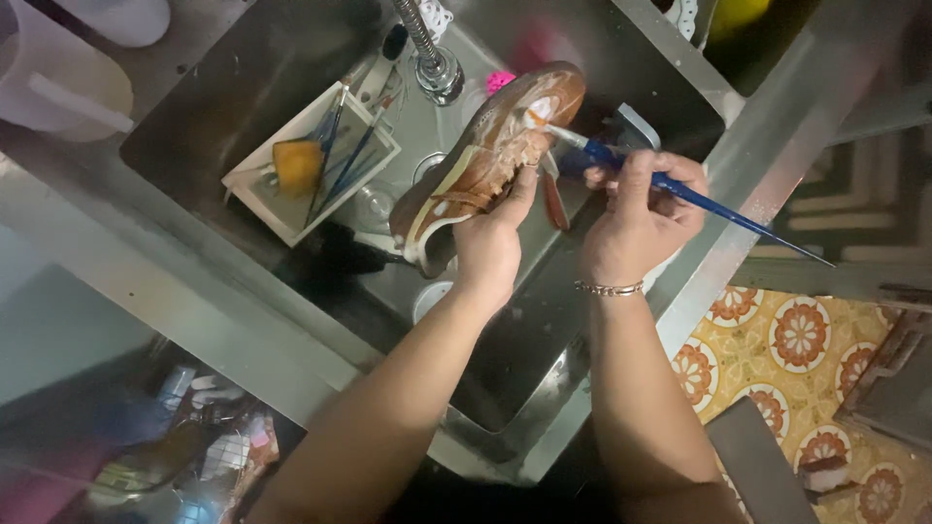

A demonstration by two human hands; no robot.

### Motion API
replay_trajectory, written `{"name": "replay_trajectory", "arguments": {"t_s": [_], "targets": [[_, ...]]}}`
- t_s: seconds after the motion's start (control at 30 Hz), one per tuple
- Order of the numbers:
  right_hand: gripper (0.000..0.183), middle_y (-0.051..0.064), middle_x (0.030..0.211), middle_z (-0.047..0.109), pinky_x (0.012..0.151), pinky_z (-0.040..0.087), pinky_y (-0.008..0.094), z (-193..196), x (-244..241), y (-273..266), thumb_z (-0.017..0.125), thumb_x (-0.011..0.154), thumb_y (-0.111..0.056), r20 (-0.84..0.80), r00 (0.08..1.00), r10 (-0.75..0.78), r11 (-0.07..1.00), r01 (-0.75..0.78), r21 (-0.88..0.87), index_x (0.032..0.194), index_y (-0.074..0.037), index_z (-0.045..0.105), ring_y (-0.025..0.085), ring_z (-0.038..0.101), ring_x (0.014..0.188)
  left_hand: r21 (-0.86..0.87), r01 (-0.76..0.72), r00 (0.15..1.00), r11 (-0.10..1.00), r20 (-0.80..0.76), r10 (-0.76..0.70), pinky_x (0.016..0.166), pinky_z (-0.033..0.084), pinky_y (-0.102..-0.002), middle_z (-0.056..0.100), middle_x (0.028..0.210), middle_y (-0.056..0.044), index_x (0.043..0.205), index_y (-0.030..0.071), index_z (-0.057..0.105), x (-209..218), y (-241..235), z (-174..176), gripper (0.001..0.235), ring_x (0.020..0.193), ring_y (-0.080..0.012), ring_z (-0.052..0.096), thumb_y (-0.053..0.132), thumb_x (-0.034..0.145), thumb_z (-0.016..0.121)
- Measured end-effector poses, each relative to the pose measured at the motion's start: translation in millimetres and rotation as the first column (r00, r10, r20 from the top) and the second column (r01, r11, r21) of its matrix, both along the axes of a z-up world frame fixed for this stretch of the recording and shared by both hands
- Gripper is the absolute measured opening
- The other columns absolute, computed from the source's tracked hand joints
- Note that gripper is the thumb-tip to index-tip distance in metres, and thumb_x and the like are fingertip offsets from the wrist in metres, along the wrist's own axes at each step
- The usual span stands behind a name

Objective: Cleaning and detailing a brown leather shoe in a sink using brushes and soap.

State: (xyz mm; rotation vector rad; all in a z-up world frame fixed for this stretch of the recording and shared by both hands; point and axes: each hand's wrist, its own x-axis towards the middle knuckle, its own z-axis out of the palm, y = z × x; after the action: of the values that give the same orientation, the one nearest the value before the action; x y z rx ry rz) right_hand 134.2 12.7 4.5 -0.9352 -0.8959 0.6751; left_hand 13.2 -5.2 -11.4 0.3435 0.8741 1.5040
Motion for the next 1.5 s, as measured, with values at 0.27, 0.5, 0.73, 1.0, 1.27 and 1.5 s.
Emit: {"name": "replay_trajectory", "arguments": {"t_s": [0.27, 0.5, 0.73, 1.0, 1.27, 1.5], "targets": [[0.014, 0.009, 0.096, 0.064, 0.068, 0.061, 0.037, 0, 0, 1, 0.07, 0.108, 0.0, -0.046, 0.999, 0.006, 1.0, -0.005, 0.011, 0.109, -0.005, 0.057, 0.016, 0.062, 0.075, 0.052, 0.015, 0.999, 0.999, 0.028, -0.017, 0.113, 0.042, -0.034, 0.063, 0.138, -0.007, 0.138, 0.0, 0.059, -1, -1, -1, 0.045, 0.128, -0.0167, 0.057, 0.015, 0.098, 0.073], [0.014, 0.01, 0.096, 0.065, 0.068, 0.061, 0.036, -1, 2, 1, 0.07, 0.109, 0.0, -0.062, 0.998, 0.019, 1.0, -0.018, 0.021, 0.109, -0.004, 0.056, 0.016, 0.062, 0.074, 0.019, 0.027, 0.998, 0.999, 0.048, -0.028, 0.112, 0.043, -0.035, 0.063, 0.137, -0.007, 0.138, -0.001, 0.058, -2, 0, 1, 0.044, 0.127, -0.017, 0.058, 0.014, 0.099, 0.072], [0.013, 0.009, 0.094, 0.064, 0.067, 0.061, 0.036, -1, 6, 4, 0.069, 0.109, -0.001, -0.016, 0.999, -0.029, 1.0, 0.029, -0.002, 0.109, -0.005, 0.056, 0.015, 0.061, 0.076, 0.044, 0.016, 1.0, 0.999, 0.018, -0.017, 0.113, 0.043, -0.037, 0.064, 0.137, -0.01, 0.139, -0.004, 0.059, -4, 2, 5, 0.045, 0.127, -0.02, 0.058, 0.013, 0.1, 0.073], [0.014, 0.008, 0.094, 0.063, 0.068, 0.061, 0.036, -4, 6, 6, 0.07, 0.109, -0.003, -0.04, 0.999, -0.03, 0.999, 0.031, 0.024, 0.109, -0.005, 0.057, 0.015, 0.061, 0.073, -0.001, 0.023, 0.999, 1.0, 0.038, -0.023, 0.114, 0.04, -0.036, 0.063, 0.138, -0.008, 0.139, -0.002, 0.058, -5, 2, 6, 0.049, 0.129, -0.0188, 0.057, 0.017, 0.097, 0.074], [0.013, 0.01, 0.093, 0.065, 0.069, 0.06, 0.035, 0, 6, 8, 0.07, 0.109, -0.004, -0.016, 1.0, -0.016, 1.0, 0.016, 0.022, 0.108, -0.005, 0.057, 0.016, 0.064, 0.072, -0.082, 0.039, 0.999, 0.996, 0.025, -0.037, 0.111, 0.041, -0.034, 0.064, 0.138, -0.007, 0.138, -0.002, 0.059, -4, 3, 1, 0.051, 0.127, -0.0168, 0.058, 0.02, 0.095, 0.074], [0.013, 0.007, 0.088, 0.062, 0.066, 0.059, 0.034, 1, 8, 8, 0.069, 0.109, -0.005, -0.022, 0.998, -0.054, 0.998, 0.053, -0.017, 0.104, -0.005, 0.056, 0.015, 0.06, 0.068, -0.03, 0.049, 0.997, 0.998, 0.064, -0.047, 0.114, 0.039, -0.034, 0.061, 0.142, -0.007, 0.14, -0.003, 0.057, -7, 3, 6, 0.051, 0.13, -0.0162, 0.055, 0.018, 0.097, 0.073]]}}
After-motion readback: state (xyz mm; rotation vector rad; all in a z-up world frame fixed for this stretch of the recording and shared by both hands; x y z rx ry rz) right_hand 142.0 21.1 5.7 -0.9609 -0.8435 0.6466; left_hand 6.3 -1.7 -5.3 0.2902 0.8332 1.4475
